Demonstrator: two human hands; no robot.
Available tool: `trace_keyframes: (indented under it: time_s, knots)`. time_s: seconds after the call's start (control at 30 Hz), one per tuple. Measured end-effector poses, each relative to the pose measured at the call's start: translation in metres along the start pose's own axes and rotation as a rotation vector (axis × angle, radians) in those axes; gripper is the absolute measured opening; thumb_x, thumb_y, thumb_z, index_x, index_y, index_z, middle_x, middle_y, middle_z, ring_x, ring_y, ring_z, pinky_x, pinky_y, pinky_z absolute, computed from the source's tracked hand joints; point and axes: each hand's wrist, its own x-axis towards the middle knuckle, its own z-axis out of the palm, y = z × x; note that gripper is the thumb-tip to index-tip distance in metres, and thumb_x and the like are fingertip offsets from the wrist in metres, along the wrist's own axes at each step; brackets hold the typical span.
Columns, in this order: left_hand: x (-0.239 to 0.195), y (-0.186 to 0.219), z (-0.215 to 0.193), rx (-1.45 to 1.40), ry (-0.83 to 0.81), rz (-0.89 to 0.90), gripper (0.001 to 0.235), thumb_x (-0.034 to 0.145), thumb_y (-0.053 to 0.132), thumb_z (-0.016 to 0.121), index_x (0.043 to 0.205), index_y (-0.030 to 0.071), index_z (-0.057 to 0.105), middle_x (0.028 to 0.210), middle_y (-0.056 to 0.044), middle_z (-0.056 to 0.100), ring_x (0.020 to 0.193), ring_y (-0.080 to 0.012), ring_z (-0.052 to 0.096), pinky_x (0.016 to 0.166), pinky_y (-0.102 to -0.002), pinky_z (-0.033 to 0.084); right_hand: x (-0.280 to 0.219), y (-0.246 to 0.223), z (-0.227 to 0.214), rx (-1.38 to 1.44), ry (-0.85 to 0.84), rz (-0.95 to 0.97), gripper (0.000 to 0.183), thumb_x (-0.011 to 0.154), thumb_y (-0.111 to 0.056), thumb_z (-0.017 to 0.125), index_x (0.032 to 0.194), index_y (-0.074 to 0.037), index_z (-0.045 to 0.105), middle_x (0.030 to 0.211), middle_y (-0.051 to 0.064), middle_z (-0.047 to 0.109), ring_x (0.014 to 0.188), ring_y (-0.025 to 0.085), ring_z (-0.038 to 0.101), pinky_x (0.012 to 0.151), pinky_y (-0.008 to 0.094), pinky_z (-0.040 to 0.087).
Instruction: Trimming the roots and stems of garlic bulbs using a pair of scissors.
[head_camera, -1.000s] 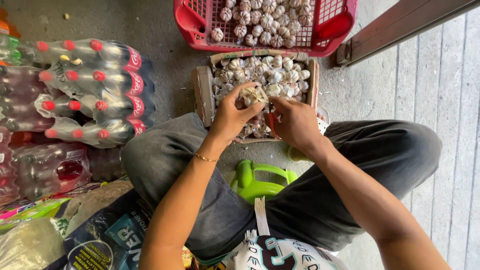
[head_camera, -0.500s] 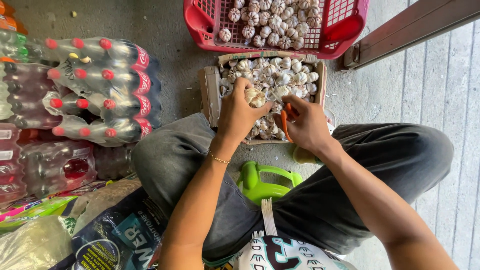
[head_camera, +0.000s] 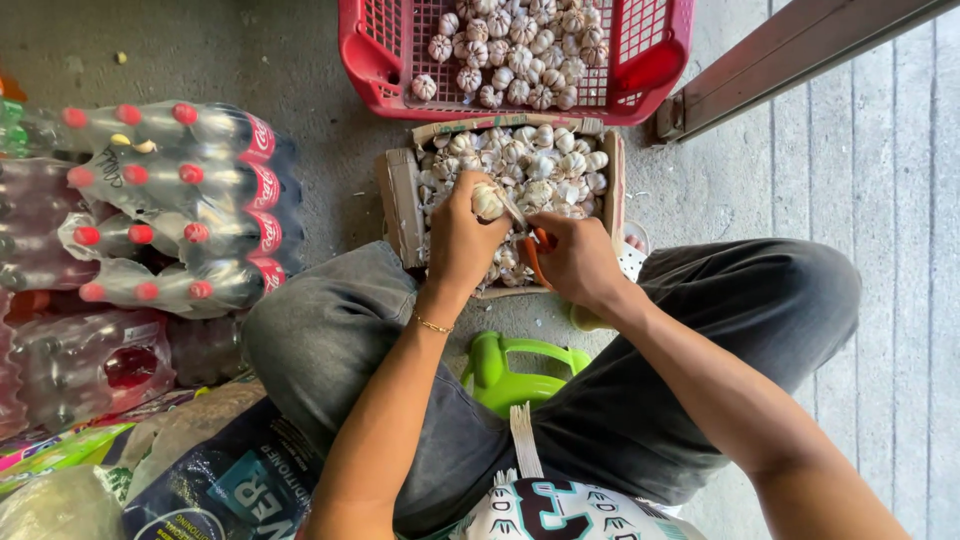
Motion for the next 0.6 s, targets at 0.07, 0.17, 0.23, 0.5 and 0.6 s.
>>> trace_keyframes:
  time_s: [0.07,0.17,0.23,0.5,0.6]
  knots:
    - [-0.001,0.001,0.000,-0.040,-0.027,-0.021,0.036,0.079,0.005,0.078,0.110,0.006,0.058,0.088,-0.013,0.071,0.081,-0.0288,0.073,0.072,-0.039,0.057,0.002,0.008,-0.001,-0.041,-0.059,0.034,0.025,0.090,-0.023,0.078,0.106,-0.004,0.074,0.069,0.019,0.066,0.054,0.029,0.061,0.058,0.039,0.052]
    - [0.000,0.006,-0.002,-0.129,-0.086,-0.057,0.037,0.081,0.004,0.078,0.113,0.005,0.058,0.089,-0.010,0.069,0.079,-0.0222,0.070,0.072,-0.035,0.057,0.006,0.006,-0.012,-0.065,-0.122,0.077,0.020,0.093,-0.021,0.076,0.101,-0.003,0.075,0.068,0.018,0.065,0.052,0.027,0.057,0.056,0.038,0.050]
    - [0.000,0.002,-0.002,-0.200,-0.117,-0.062,0.035,0.083,0.003,0.076,0.114,0.005,0.058,0.094,-0.009,0.068,0.082,-0.0193,0.069,0.074,-0.033,0.057,0.008,0.008,-0.016,0.055,-0.158,0.141,0.020,0.092,-0.020,0.076,0.103,-0.004,0.076,0.068,0.015,0.067,0.052,0.021,0.058,0.053,0.035,0.050]
    - [0.003,-0.015,0.005,-1.060,-0.256,-0.344,0.035,0.089,-0.011,0.065,0.119,0.003,0.057,0.105,-0.009,0.063,0.092,-0.0191,0.068,0.084,-0.031,0.062,0.006,0.024,-0.020,1.120,-0.480,0.497,0.014,0.093,-0.009,0.073,0.105,-0.001,0.075,0.061,0.001,0.062,0.047,0.009,0.054,0.043,0.023,0.041]
    - [0.002,-0.020,0.010,-1.225,-0.270,-0.385,0.037,0.090,-0.013,0.063,0.122,0.003,0.056,0.108,-0.011,0.062,0.095,-0.0210,0.068,0.088,-0.034,0.063,0.005,0.032,-0.012,1.352,-0.485,0.523,0.012,0.096,-0.008,0.071,0.105,0.000,0.072,0.059,0.001,0.058,0.043,0.010,0.051,0.042,0.022,0.039]
